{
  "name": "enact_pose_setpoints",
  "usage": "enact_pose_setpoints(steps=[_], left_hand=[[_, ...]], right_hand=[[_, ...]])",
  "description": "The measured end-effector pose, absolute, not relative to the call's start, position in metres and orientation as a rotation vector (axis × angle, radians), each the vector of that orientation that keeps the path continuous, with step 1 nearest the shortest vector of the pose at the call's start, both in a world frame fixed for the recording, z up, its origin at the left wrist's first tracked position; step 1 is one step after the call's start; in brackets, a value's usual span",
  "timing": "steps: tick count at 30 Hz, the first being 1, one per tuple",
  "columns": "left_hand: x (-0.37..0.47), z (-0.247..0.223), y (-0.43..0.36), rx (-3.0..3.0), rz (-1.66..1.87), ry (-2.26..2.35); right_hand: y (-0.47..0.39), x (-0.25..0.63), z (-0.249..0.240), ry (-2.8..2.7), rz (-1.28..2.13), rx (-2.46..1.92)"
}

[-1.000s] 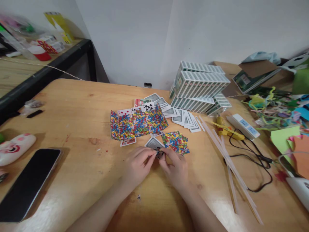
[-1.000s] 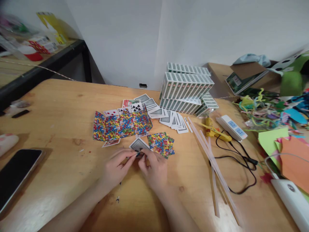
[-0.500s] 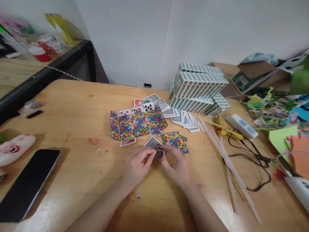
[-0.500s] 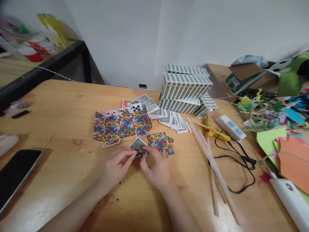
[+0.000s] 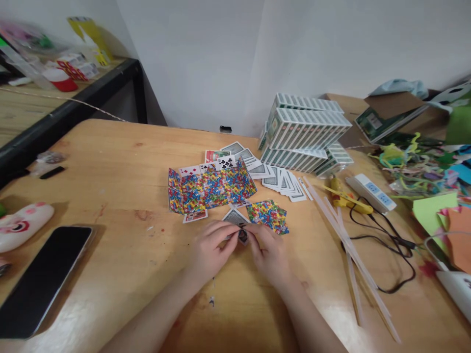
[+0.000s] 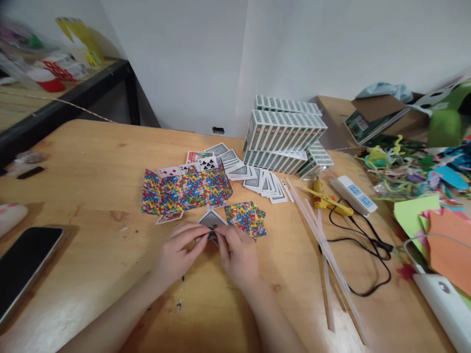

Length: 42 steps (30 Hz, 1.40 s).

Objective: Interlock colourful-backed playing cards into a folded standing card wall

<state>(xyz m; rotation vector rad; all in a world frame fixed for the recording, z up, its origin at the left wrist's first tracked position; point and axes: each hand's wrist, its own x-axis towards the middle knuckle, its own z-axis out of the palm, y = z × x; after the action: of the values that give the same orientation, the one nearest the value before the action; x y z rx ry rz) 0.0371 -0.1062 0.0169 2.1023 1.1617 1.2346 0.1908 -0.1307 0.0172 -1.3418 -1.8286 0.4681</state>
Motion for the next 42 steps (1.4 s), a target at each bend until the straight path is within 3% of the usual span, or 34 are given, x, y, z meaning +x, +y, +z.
enact_pose_setpoints(steps=[42], left_hand=[[0.0380, 0.0259, -0.1132, 2.249, 1.248, 1.150]], right_hand=[[-0.1303, 0.1903, 0.0192, -1.787, 0.433, -1.273]])
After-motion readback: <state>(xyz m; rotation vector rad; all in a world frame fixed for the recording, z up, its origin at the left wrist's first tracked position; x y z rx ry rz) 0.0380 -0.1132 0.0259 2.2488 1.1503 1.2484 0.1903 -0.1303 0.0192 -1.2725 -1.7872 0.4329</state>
